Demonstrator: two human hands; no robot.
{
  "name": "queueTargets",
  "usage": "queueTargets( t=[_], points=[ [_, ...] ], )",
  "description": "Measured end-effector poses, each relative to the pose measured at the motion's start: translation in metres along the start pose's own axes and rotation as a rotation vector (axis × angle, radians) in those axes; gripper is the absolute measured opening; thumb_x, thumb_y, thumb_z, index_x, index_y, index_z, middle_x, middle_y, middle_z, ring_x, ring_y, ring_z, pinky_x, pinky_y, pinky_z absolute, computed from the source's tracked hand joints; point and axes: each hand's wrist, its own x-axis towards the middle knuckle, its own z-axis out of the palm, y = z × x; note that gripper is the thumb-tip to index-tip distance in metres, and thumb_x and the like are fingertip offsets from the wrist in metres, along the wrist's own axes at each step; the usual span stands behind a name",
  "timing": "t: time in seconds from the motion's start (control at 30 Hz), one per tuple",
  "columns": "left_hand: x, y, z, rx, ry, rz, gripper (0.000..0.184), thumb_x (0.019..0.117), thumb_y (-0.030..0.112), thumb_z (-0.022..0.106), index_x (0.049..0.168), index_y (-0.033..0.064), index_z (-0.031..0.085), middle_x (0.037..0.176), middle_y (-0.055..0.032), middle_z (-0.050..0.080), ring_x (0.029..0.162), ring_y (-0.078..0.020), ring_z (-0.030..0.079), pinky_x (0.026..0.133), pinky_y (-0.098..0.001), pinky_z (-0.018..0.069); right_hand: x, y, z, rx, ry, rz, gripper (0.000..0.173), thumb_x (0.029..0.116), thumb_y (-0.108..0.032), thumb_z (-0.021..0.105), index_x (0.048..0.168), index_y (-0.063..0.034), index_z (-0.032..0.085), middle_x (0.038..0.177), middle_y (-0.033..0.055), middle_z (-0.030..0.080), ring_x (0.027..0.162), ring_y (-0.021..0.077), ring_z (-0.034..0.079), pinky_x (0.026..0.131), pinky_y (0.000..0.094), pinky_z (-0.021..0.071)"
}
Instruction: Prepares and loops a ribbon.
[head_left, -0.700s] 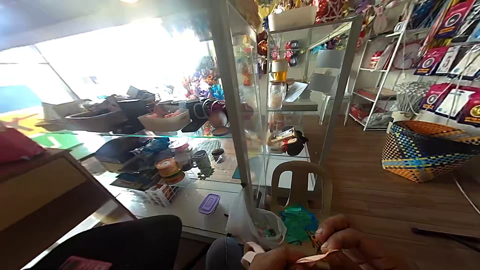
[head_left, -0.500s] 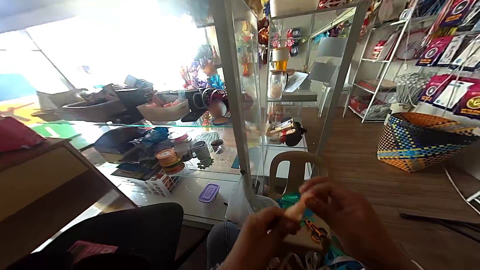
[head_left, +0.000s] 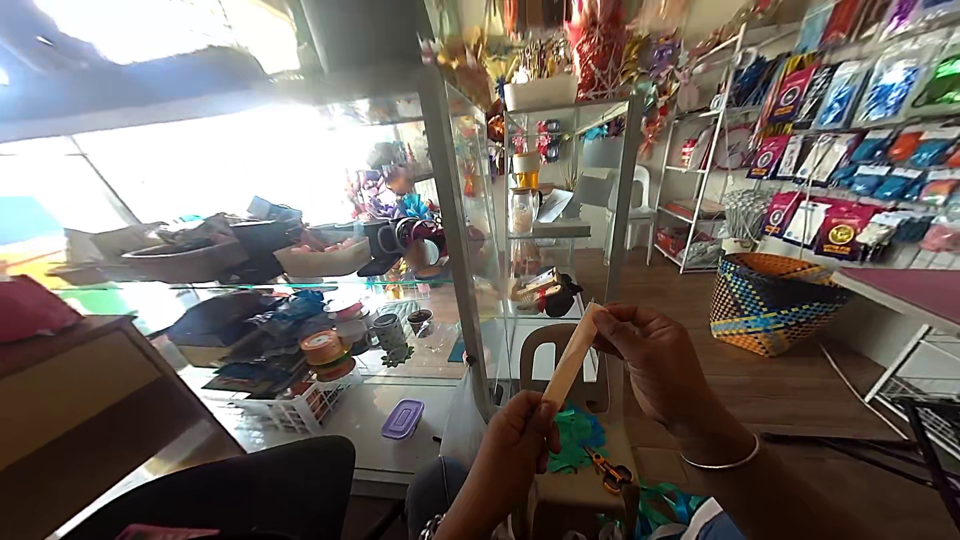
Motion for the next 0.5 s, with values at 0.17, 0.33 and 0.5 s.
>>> queueTargets(
  t=[0.17, 0.33, 0.5],
  points=[
    [0.000, -0.011, -0.010, -0.067, -0.111, -0.088, 0.018, 0.1080, 0.015, 0.048, 0.111, 0.0068, 0.064, 0.071, 0.0079, 0.061, 0.056, 0.0019, 0.053, 0.052, -0.0140, 0.0454, 0.030, -0.004, -0.016, -0.082, 0.060, -0.007, 0.006, 0.1010, -0.007, 0.061, 0.101, -0.0026, 0.065, 0.086, 0.0035, 0.070, 0.073, 0.0103, 0.069, 0.073, 0.0284, 0.0606],
    [-0.002, -0.028, -0.044, -0.154, -0.332, -0.244, 0.018, 0.1078, 0.015, 0.049, 0.111, 0.0078, 0.065, 0.075, 0.0065, 0.066, 0.060, -0.0003, 0.060, 0.057, -0.0161, 0.0517, 0.071, -0.007, -0.062, -0.075, 0.187, 0.089, 0.009, 0.1040, -0.016, 0.059, 0.106, -0.0076, 0.063, 0.086, -0.0016, 0.069, 0.072, 0.0081, 0.067, 0.071, 0.0273, 0.0594],
    [-0.008, -0.042, -0.070, -0.175, -0.402, -0.336, 0.018, 0.1068, 0.015, 0.052, 0.109, 0.0087, 0.068, 0.074, 0.0062, 0.067, 0.061, -0.0014, 0.062, 0.059, -0.0175, 0.0538, 0.104, 0.002, -0.130, -0.096, 0.369, 0.157, 0.014, 0.1044, -0.023, 0.058, 0.110, -0.0106, 0.062, 0.085, -0.0030, 0.068, 0.069, 0.0071, 0.066, 0.067, 0.0252, 0.0578]
  ],
)
